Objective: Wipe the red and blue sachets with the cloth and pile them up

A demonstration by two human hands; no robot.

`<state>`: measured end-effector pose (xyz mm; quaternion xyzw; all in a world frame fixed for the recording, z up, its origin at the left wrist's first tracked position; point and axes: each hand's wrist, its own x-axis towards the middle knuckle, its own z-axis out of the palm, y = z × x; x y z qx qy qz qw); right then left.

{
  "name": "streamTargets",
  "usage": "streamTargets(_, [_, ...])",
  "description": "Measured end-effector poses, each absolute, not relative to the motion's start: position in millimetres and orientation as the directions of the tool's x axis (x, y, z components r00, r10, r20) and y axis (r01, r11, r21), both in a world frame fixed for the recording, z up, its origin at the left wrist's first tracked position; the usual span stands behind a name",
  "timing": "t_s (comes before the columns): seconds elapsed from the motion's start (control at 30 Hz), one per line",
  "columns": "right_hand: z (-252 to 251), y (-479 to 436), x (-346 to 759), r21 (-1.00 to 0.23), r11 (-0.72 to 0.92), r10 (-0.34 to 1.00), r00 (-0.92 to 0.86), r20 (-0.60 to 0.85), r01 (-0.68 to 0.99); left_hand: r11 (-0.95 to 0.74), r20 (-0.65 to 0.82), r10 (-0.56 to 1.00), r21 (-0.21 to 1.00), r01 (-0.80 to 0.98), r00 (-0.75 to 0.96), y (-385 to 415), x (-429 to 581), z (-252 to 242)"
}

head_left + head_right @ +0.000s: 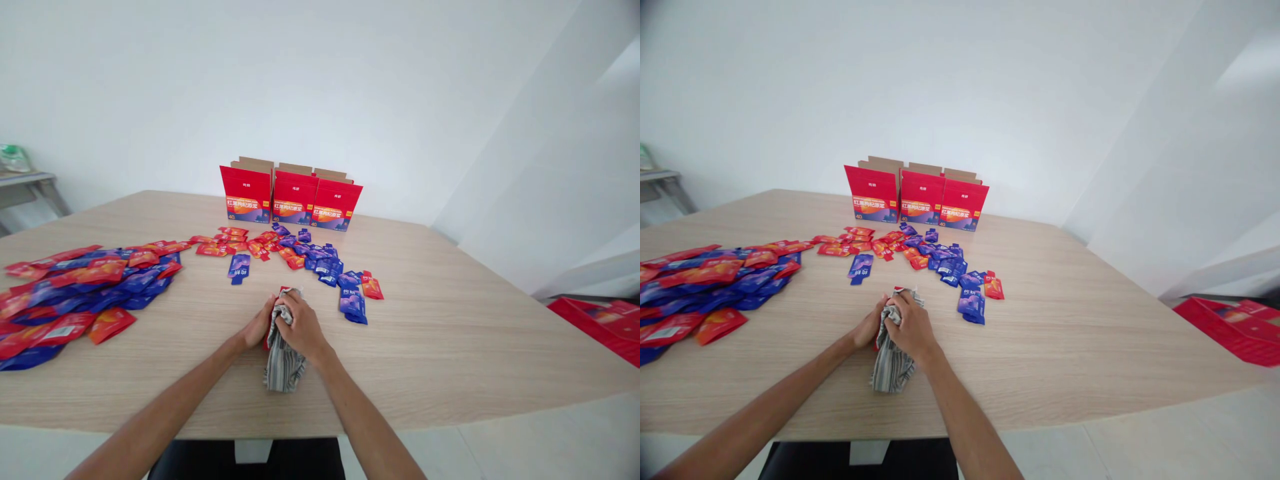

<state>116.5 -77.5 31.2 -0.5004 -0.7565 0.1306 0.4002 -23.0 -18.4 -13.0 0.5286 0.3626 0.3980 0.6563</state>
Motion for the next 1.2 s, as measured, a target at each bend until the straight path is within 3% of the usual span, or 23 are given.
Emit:
streamTargets(0.07, [31.4, -78.1, 116.8, -0.588, 0.487, 0.856, -0.217, 0.47, 0.646, 0.108, -0.034, 0.897, 0.984, -0.145, 0.441, -19.4, -23.4, -11.3])
streamTargets(0.23, [28.1, -83.4, 112.1, -0.549, 0.639, 0.753, -0.583, 0.304, 0.539, 0.21, -0.068, 0.887, 0.94, -0.269, 0.456, -14.3, -21.5, -13.2])
streamTargets(0.3, [25.6, -84.7, 108.7, -0.534, 0.654, 0.732, -0.626, 0.269, 0.535, 0.235, -0.084, 0.894, 0.924, -0.302, 0.44, -12.0, -20.6, -14.3])
streamTargets(0.43, [25.0, -83.6, 106.5, -0.523, 0.605, 0.794, -0.507, 0.336, 0.6, 0.202, -0.048, 0.884, 0.937, -0.286, 0.466, -11.3, -20.8, -15.0])
streamTargets(0.67, [30.2, -77.1, 117.1, -0.609, 0.441, 0.866, -0.137, 0.48, 0.659, 0.21, -0.062, 0.841, 0.953, -0.219, 0.538, -17.2, -19.1, -17.5])
streamTargets(0.83, [29.0, -78.9, 117.6, -0.577, 0.505, 0.859, -0.307, 0.409, 0.642, 0.269, -0.088, 0.832, 0.928, -0.259, 0.547, -16.1, -18.2, -20.0])
streamTargets(1.0, [30.5, -83.2, 113.2, -0.552, 0.586, 0.803, -0.519, 0.295, 0.593, 0.373, -0.145, 0.862, 0.83, -0.414, 0.485, -14.2, -18.2, -10.5])
streamTargets(1.2, [37.1, -85.4, 114.7, -0.572, 0.583, 0.812, -0.38, 0.444, 0.578, 0.374, -0.141, 0.884, 0.786, -0.493, 0.446, -10.8, -25.0, -2.1])
